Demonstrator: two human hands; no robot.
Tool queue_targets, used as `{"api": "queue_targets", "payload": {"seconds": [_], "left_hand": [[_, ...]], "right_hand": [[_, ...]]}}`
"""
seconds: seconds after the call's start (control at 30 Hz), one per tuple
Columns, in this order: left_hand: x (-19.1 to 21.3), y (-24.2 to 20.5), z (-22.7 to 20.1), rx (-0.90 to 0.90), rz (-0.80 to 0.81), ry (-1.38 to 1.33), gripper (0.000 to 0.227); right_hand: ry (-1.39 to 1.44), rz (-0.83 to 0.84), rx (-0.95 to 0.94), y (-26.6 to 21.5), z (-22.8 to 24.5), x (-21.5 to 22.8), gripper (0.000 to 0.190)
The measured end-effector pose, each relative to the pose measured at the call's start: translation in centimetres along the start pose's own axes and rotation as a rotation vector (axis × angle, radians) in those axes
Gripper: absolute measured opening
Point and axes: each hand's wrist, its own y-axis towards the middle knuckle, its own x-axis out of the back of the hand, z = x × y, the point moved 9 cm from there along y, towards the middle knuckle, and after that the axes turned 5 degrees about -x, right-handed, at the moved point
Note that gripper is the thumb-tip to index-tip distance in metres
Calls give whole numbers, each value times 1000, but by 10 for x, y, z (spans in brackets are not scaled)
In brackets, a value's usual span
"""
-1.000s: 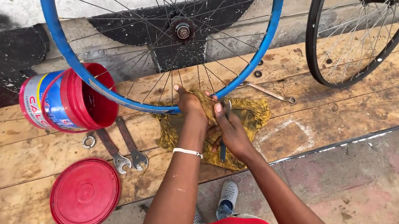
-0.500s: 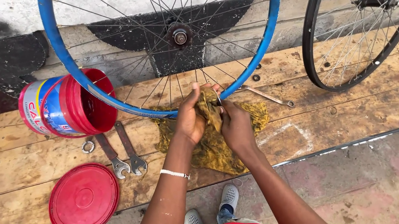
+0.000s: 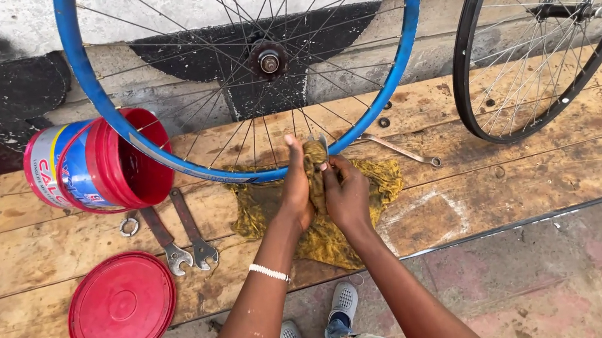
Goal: Servicing a bicycle wheel hub by cleaning, greasing, and reassembling the axle and bearings.
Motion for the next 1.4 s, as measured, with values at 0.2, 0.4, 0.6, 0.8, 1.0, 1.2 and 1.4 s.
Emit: {"api": "queue_targets", "payload": {"seconds": [0.2, 0.4, 0.6, 0.8, 1.0, 1.2, 1.4], "left_hand": [[15, -1, -9, -122, -124, 123, 92], [51, 26, -3, -103, -237, -71, 94], [-12, -13, -49, -190, -4, -338, 87], [54, 53, -12, -279, -47, -157, 35], [49, 39, -18, -335, -164, 29, 51], [72, 92, 11, -391, -299, 50, 28], [82, 103, 32, -281, -387, -102, 30]], "right_hand": [[-93, 51, -7, -13, 34, 4, 32], [-29, 43, 34, -20, 49, 12, 27], [-32, 97, -60, 0, 5, 1, 18], [26, 161, -43, -7, 12, -5, 11], [-112, 81, 16, -13, 20, -7, 10], [-138, 66, 33, -13, 17, -12, 5], [-183, 39, 21, -13, 12, -9, 3]]}}
